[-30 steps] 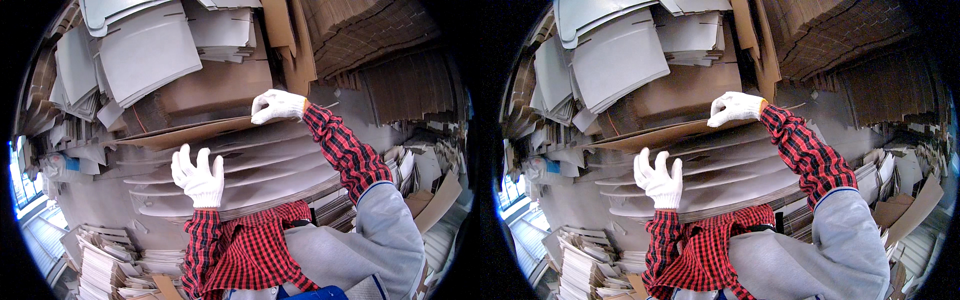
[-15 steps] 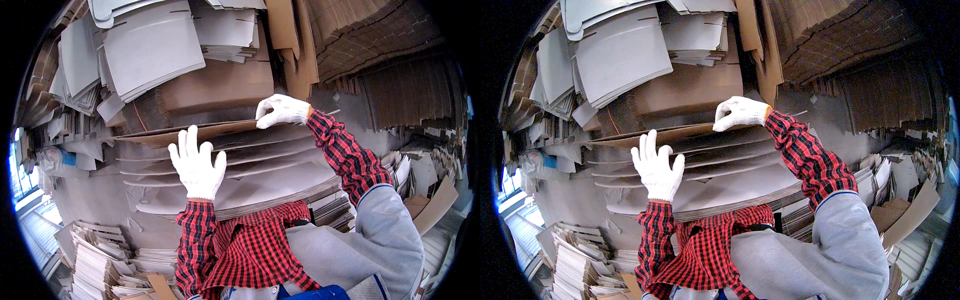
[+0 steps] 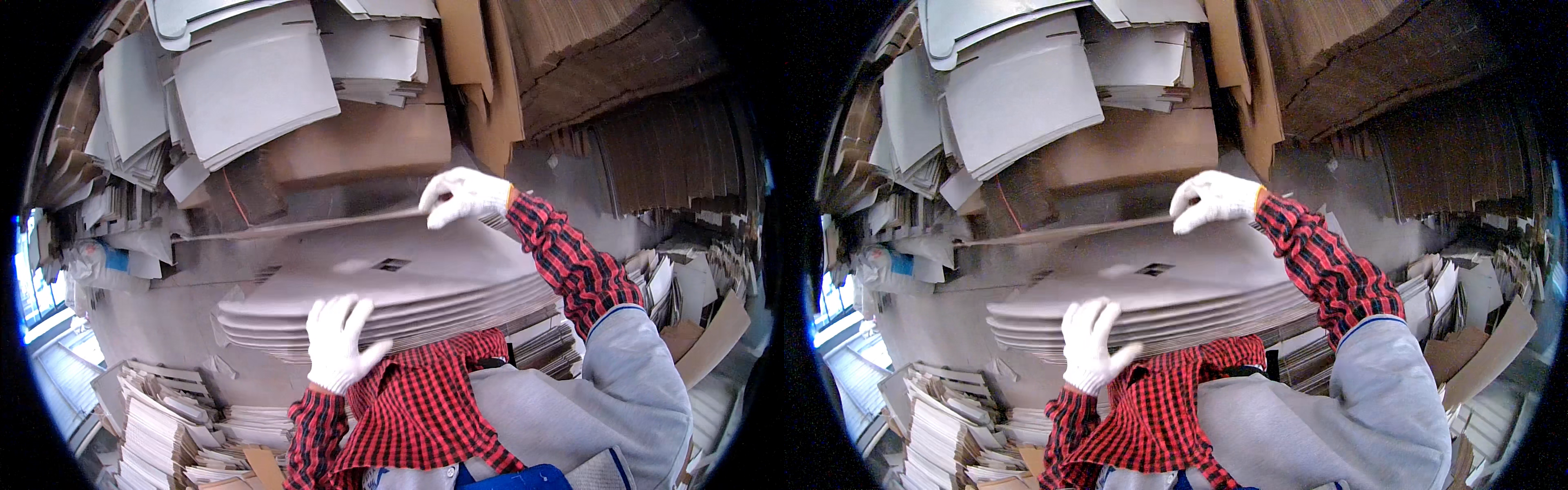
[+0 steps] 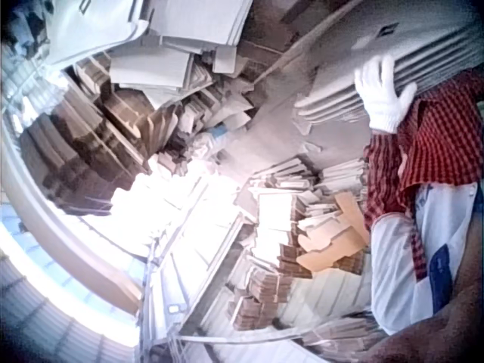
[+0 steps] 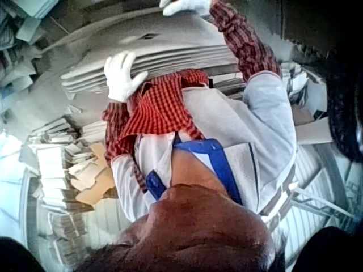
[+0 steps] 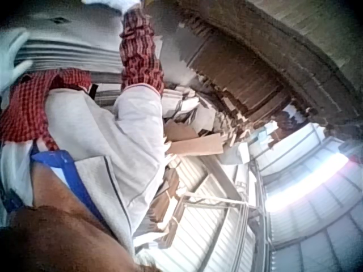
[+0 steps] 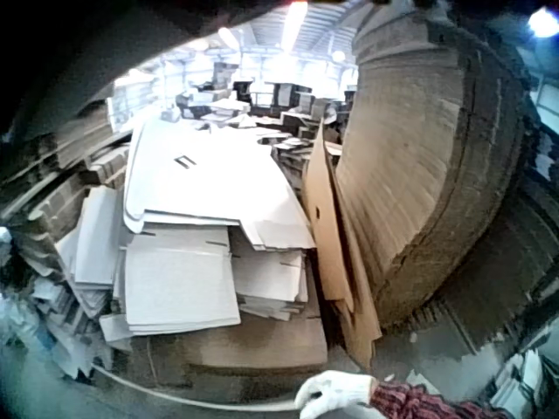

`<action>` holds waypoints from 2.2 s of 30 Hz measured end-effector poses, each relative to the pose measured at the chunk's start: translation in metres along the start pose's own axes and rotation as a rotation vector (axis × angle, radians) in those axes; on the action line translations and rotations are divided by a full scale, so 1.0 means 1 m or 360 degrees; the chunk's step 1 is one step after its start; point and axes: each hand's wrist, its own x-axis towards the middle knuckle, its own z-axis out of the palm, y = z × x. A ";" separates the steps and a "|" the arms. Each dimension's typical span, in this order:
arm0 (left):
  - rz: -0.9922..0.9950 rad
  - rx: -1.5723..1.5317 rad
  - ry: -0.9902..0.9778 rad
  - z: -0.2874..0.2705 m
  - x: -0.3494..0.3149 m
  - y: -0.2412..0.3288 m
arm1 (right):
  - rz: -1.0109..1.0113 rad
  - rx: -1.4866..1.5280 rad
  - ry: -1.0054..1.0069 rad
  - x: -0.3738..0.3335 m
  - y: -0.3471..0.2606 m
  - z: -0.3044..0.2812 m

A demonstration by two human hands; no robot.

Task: The person uses a utility knife to cut and separate large sheets of cardboard and white paperboard in a cluttered workspace. They repeatedly pick up stacks of material, slice through them, and place the separated pieces aside.

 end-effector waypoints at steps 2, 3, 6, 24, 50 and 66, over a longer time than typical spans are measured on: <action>-0.0063 0.0055 -0.0225 -0.014 -0.023 -0.004 | 0.0069 0.0172 -0.0014 -0.006 -0.003 0.011; -0.0082 0.0142 -0.0261 -0.022 -0.035 -0.006 | 0.0101 0.0148 -0.0029 -0.008 0.003 0.016; -0.0131 0.0467 -0.0182 -0.033 -0.070 -0.020 | 0.0032 -0.0163 -0.0068 -0.014 0.012 0.028; 0.0261 0.0663 0.0570 0.023 -0.018 -0.028 | -0.0204 -0.1248 -0.0195 -0.128 0.012 0.065; 0.0179 0.0492 -0.0443 -0.031 0.052 -0.069 | 0.0032 -0.1675 -0.0235 -0.047 -0.073 0.096; 0.0182 0.0608 -0.0420 -0.316 -0.064 -0.269 | -0.0375 -0.1578 -0.0219 0.143 -0.357 0.182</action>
